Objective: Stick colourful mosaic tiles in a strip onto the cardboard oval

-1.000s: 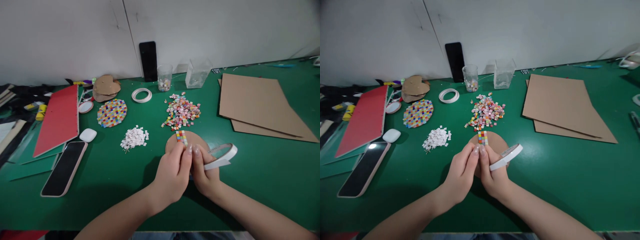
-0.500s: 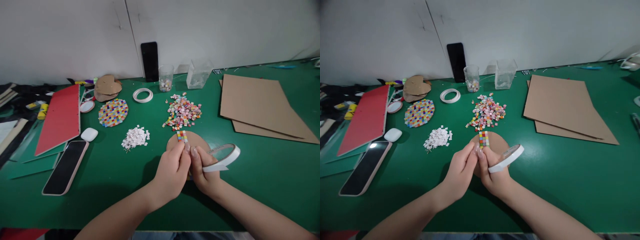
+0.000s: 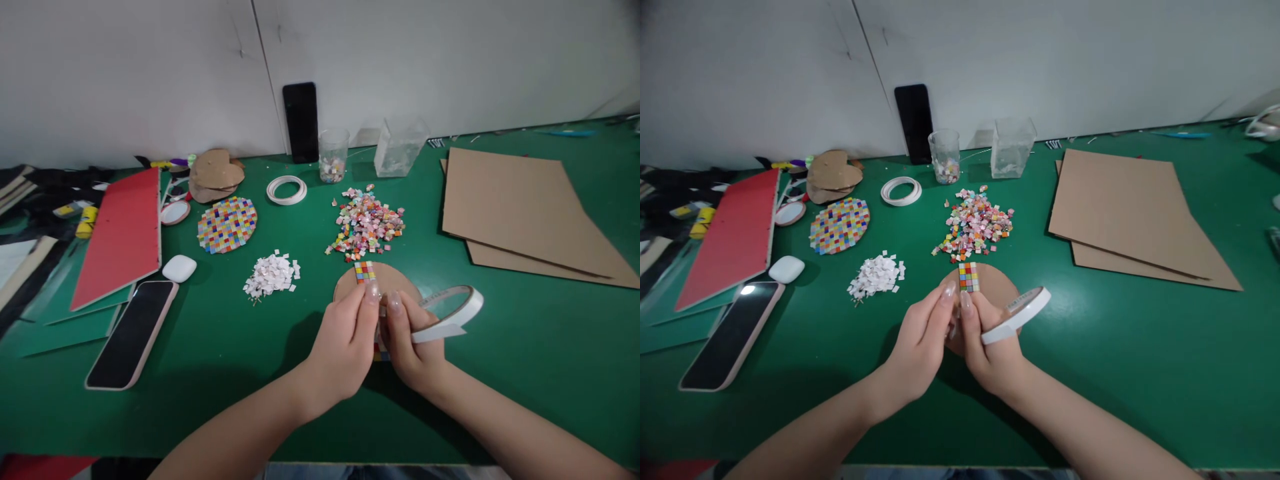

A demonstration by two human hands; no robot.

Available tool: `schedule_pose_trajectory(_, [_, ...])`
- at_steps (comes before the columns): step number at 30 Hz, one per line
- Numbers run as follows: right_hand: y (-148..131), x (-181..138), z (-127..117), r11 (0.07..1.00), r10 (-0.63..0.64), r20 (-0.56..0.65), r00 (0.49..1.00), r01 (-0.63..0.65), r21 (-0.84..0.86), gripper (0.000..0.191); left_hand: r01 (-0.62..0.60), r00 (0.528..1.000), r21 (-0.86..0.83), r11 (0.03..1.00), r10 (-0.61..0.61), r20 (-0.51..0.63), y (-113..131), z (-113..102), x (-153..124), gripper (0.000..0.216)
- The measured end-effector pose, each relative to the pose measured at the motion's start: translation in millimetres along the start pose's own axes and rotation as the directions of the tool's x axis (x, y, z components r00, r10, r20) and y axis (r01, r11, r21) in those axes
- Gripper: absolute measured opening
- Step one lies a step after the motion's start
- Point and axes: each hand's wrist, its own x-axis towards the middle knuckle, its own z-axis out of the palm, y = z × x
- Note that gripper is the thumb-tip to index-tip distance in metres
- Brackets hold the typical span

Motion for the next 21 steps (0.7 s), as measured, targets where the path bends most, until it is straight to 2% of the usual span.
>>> schedule_pose_trajectory(13, [1.6, -0.6, 0.0, 0.994, -0.044, 0.008, 0.999, 0.045, -0.095, 0.027, 0.017, 1.0, 0.082, 0.996, -0.016, -0.019, -3.0, 0.2, -1.7, 0.028])
schedule_pose_trajectory(21, [2.0, -1.2, -0.6, 0.996, -0.049, 0.027, 0.998, 0.051, -0.079, 0.026, -0.034, 0.999, 0.163, 0.986, 0.033, 0.013, -4.4, -3.5, -0.8, 0.026])
